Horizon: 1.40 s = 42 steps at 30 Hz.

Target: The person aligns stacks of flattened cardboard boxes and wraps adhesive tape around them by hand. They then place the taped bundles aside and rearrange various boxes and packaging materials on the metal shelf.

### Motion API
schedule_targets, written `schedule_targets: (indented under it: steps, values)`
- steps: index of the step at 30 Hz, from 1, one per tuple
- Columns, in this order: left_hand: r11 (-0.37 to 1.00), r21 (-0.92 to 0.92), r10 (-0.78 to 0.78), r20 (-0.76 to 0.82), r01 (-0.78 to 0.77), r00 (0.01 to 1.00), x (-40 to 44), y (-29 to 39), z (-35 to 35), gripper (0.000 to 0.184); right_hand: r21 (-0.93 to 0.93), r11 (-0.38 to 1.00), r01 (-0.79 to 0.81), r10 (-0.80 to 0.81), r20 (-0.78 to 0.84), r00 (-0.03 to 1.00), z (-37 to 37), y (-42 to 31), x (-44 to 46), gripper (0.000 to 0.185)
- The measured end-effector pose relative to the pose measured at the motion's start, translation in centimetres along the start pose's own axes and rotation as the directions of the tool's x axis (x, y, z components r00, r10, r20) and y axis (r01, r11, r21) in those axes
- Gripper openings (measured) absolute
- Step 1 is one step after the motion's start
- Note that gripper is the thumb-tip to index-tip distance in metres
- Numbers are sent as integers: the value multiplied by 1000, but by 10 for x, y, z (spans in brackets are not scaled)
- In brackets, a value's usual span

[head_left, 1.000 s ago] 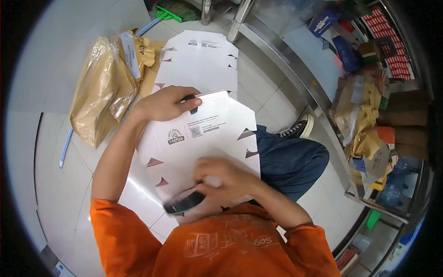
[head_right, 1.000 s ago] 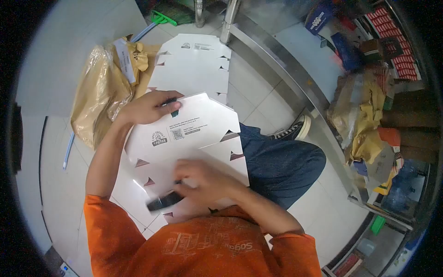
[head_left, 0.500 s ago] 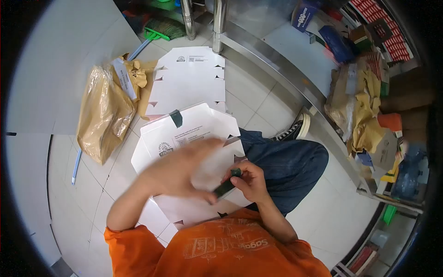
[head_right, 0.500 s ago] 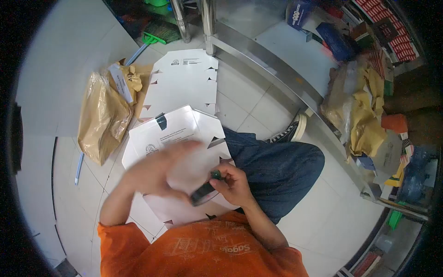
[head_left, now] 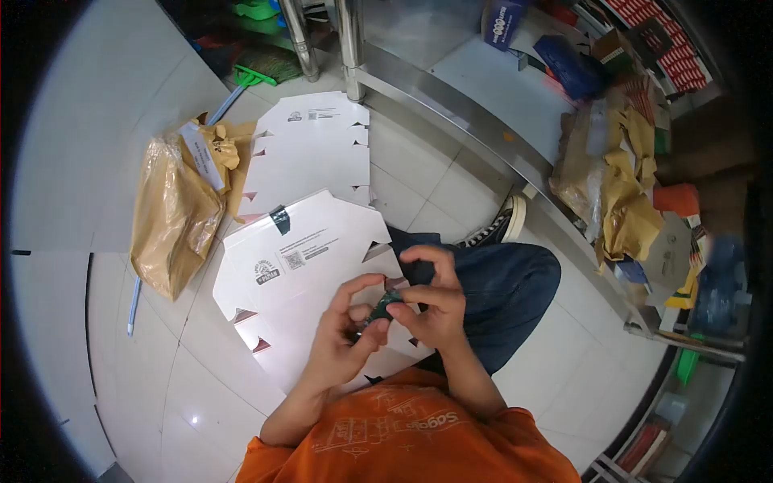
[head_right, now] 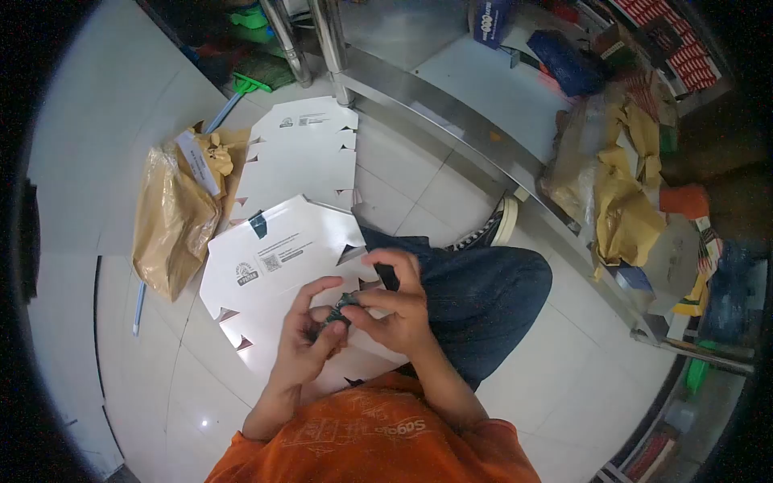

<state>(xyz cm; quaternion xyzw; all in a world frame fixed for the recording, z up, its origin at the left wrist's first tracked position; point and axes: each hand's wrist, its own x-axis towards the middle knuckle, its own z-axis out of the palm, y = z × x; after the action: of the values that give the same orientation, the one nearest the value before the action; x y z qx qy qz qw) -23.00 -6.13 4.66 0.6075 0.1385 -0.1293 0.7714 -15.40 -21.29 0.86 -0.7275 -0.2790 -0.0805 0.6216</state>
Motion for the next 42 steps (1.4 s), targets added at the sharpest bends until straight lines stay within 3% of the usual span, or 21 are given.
schedule_targets:
  steps: [1,2,6,9,11,13,14,15,17,19,20,22,23,25,27,29,31,37,38,41,42]
  values:
    - [996,79,36,-35,-33,999,-3,2,-1,53,-193,978,79,-74,32,997,-7,-2,5,16]
    - [985,159,77,-72,-65,994,-7,4,-2,54,-209,977,43,-32,57,998,-8,-2,2,23]
    - [848,524,187,-151,-82,971,-27,22,-12,56,76,993,-87,78,117,990,13,-1,-12,14]
    - [733,672,308,-194,-102,931,-45,22,-24,57,140,973,-181,154,183,971,34,-8,-16,12]
    - [691,712,363,-191,-126,912,-60,21,-37,59,44,981,-189,185,94,978,39,-13,-10,23]
    - [734,670,477,-399,-106,783,-92,16,-60,58,-60,942,-329,321,-110,941,34,5,-5,34]
    - [766,639,529,-558,-76,639,-104,20,-70,52,-173,923,-343,320,-147,936,20,28,-5,43]
    - [803,593,549,-696,-59,463,-111,23,-81,45,-166,822,-544,533,-109,839,8,33,-7,44]
    - [858,508,513,-836,-77,197,-113,17,-116,29,-162,634,-757,772,202,603,3,75,-42,53]
    - [860,507,506,-838,-53,204,-107,-21,-155,24,3,687,-726,678,357,643,15,103,-86,56]
    - [862,505,503,-841,-43,200,-100,-54,-179,23,100,583,-807,687,470,554,13,107,-90,59]
    - [974,198,228,-854,-112,468,-102,-125,-199,22,216,310,-926,602,709,367,1,113,-97,65]
    - [984,161,178,-824,-78,539,-99,-157,-200,22,198,370,-908,612,683,399,-4,110,-102,65]
    - [976,-214,-133,-687,-25,715,-90,-200,-199,47,160,510,-845,584,657,477,-3,100,-100,64]
    - [879,-433,-152,-653,-200,742,-83,-169,-153,55,193,671,-716,532,547,647,0,82,-101,58]
    - [704,-643,-142,-543,-301,828,-73,-147,-136,54,81,635,-769,628,525,574,-3,85,-108,56]
    - [807,-508,-79,-599,-302,797,-70,-152,-144,48,172,711,-682,544,481,688,-7,70,-103,57]
    - [929,-166,176,-589,-331,789,-74,-80,-133,45,462,592,-660,507,423,751,-22,47,-122,58]
    - [926,-124,227,-575,-358,786,-74,-52,-124,45,487,508,-710,512,493,704,-44,-26,-100,77]
    - [891,-55,370,-490,-452,789,-70,21,-83,43,722,557,-411,243,332,911,-59,-56,-102,70]
    - [872,-46,418,-449,-488,790,-70,44,-70,43,728,584,-359,278,236,931,-69,-91,-95,73]
